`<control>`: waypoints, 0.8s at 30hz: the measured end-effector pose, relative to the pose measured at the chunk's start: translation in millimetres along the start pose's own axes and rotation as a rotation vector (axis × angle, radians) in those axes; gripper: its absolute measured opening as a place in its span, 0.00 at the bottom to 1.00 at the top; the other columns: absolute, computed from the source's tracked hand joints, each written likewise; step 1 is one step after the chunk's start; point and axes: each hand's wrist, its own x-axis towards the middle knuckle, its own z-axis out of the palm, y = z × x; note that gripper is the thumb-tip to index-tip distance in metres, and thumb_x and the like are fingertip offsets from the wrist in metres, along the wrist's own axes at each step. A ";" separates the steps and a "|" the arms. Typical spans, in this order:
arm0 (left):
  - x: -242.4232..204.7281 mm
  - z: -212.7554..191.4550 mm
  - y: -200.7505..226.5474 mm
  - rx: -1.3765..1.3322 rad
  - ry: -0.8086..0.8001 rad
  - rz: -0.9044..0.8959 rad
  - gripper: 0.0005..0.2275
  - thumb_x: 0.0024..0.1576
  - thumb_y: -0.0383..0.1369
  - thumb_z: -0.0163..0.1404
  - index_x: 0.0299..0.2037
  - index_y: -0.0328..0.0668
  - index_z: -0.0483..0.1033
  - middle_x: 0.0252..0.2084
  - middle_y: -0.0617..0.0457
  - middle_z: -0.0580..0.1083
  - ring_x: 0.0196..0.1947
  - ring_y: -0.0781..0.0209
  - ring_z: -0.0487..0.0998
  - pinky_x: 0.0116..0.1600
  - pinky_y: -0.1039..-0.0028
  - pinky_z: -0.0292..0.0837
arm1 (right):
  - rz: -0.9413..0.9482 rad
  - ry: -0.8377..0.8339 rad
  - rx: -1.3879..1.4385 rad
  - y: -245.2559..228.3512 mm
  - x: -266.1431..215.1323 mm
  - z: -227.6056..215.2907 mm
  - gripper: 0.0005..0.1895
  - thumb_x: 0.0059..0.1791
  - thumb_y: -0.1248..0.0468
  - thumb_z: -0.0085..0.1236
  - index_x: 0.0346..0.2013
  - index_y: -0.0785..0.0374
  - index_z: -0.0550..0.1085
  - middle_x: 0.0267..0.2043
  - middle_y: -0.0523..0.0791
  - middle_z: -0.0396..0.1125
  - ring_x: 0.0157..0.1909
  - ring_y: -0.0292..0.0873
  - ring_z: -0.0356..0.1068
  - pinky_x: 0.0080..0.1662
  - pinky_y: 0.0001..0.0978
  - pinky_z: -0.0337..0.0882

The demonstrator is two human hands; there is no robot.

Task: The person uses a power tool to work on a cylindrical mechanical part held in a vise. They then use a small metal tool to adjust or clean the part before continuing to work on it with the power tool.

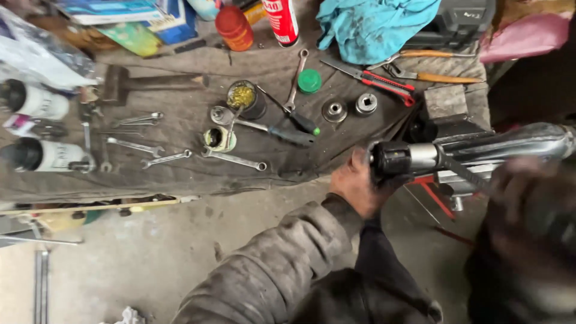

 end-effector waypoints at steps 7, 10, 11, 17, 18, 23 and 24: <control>-1.1 -7.3 8.4 -0.177 0.119 0.187 0.31 0.53 0.45 0.64 0.62 0.42 0.66 0.49 0.43 0.77 0.43 0.41 0.81 0.45 0.57 0.76 | 0.426 -0.121 0.470 176.0 179.3 -122.2 0.10 0.45 0.56 0.62 0.28 0.47 0.68 0.27 0.34 0.62 0.33 0.37 0.58 0.37 0.33 0.67; 0.9 -12.2 17.0 -0.161 0.089 0.185 0.33 0.51 0.46 0.64 0.63 0.38 0.65 0.50 0.40 0.76 0.43 0.38 0.79 0.45 0.54 0.74 | 0.624 -0.042 0.461 121.0 222.0 -31.6 0.13 0.52 0.50 0.56 0.29 0.50 0.67 0.26 0.35 0.59 0.29 0.37 0.57 0.36 0.35 0.66; 1.8 -16.3 16.6 -0.131 0.081 0.170 0.33 0.51 0.47 0.64 0.62 0.38 0.65 0.50 0.40 0.76 0.45 0.38 0.80 0.45 0.54 0.75 | 0.679 -0.032 0.470 95.1 230.6 15.5 0.15 0.54 0.48 0.54 0.29 0.51 0.67 0.26 0.36 0.58 0.28 0.37 0.56 0.36 0.36 0.65; 4.0 -16.3 14.4 -0.124 0.088 0.156 0.33 0.50 0.49 0.63 0.61 0.38 0.66 0.48 0.40 0.77 0.46 0.38 0.81 0.48 0.56 0.76 | 0.761 -0.129 1.290 165.8 228.9 -111.8 0.21 0.63 0.48 0.44 0.33 0.60 0.66 0.26 0.36 0.58 0.26 0.35 0.58 0.37 0.39 0.63; 3.8 -15.8 10.0 -0.116 0.095 0.157 0.33 0.50 0.49 0.63 0.61 0.38 0.66 0.48 0.40 0.77 0.46 0.38 0.81 0.48 0.56 0.76 | 0.758 -0.138 1.296 170.0 226.7 -121.8 0.21 0.63 0.48 0.44 0.33 0.60 0.66 0.26 0.36 0.58 0.26 0.35 0.58 0.37 0.39 0.63; 4.2 -18.7 11.7 -0.184 0.123 0.202 0.34 0.49 0.44 0.66 0.61 0.38 0.63 0.48 0.41 0.79 0.47 0.39 0.81 0.49 0.58 0.77 | 0.304 0.062 1.007 96.4 140.3 -126.0 0.15 0.63 0.50 0.44 0.41 0.55 0.65 0.29 0.36 0.56 0.27 0.35 0.55 0.37 0.35 0.57; 5.9 -18.0 11.4 -0.177 0.117 0.210 0.34 0.49 0.44 0.66 0.61 0.38 0.63 0.48 0.41 0.79 0.47 0.39 0.81 0.49 0.58 0.77 | 0.294 0.068 1.012 61.8 132.9 -92.8 0.15 0.63 0.50 0.44 0.41 0.55 0.65 0.29 0.36 0.56 0.27 0.35 0.55 0.37 0.35 0.57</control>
